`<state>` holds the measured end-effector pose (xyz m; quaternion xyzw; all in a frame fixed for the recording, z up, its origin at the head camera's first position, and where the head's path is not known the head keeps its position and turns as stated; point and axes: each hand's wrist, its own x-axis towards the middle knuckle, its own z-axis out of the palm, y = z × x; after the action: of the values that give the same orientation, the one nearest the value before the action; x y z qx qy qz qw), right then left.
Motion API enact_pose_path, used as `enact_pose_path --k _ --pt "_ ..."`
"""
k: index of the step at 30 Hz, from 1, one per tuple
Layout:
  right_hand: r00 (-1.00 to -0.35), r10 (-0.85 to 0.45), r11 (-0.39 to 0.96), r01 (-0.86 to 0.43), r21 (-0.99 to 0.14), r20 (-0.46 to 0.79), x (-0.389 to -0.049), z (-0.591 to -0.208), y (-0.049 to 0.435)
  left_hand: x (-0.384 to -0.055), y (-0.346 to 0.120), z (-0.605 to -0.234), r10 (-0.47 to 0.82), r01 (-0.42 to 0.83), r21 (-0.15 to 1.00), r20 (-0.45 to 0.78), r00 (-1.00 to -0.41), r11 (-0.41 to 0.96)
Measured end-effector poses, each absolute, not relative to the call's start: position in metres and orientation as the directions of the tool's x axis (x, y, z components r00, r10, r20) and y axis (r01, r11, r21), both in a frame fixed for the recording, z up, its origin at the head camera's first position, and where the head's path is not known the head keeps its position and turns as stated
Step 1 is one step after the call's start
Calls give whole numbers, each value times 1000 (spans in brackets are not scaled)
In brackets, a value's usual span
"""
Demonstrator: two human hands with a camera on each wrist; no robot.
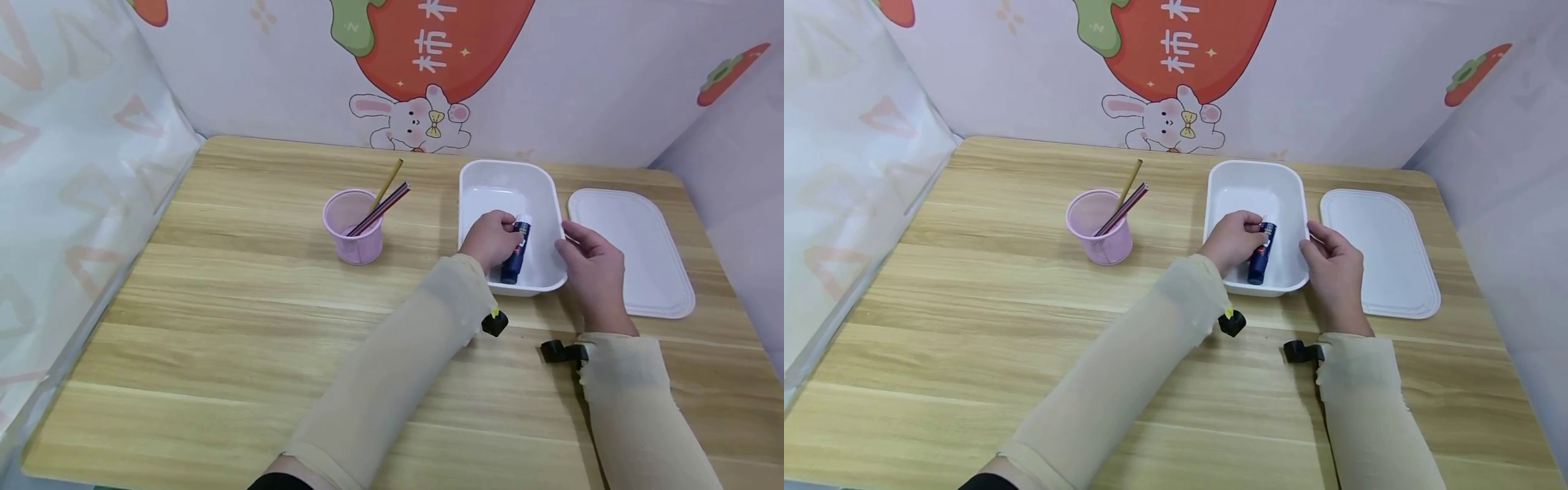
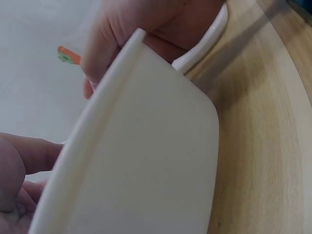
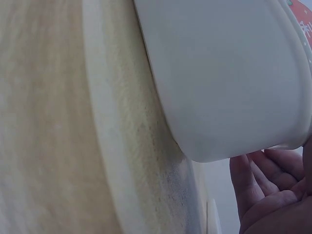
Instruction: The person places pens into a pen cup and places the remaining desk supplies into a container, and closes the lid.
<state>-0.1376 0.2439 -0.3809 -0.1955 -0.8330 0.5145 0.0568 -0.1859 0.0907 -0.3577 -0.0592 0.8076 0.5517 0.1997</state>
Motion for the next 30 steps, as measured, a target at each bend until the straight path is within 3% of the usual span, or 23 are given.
enact_pose_path --k 10,18,22,30 --pt "-923 370 382 257 -888 -108 -139 -382 242 -187 83 -360 121 -259 872 -335 -935 416" --pt "-925 369 371 236 -898 -91 -138 -383 241 -182 80 -359 143 -201 954 -236 -961 220" --pt "-926 367 377 238 -895 -92 -138 -382 241 -179 74 -356 185 -110 986 -131 -974 125" --pt "-922 377 372 233 -899 -83 -137 -381 241 -176 53 -347 238 -31 998 -42 -970 48"
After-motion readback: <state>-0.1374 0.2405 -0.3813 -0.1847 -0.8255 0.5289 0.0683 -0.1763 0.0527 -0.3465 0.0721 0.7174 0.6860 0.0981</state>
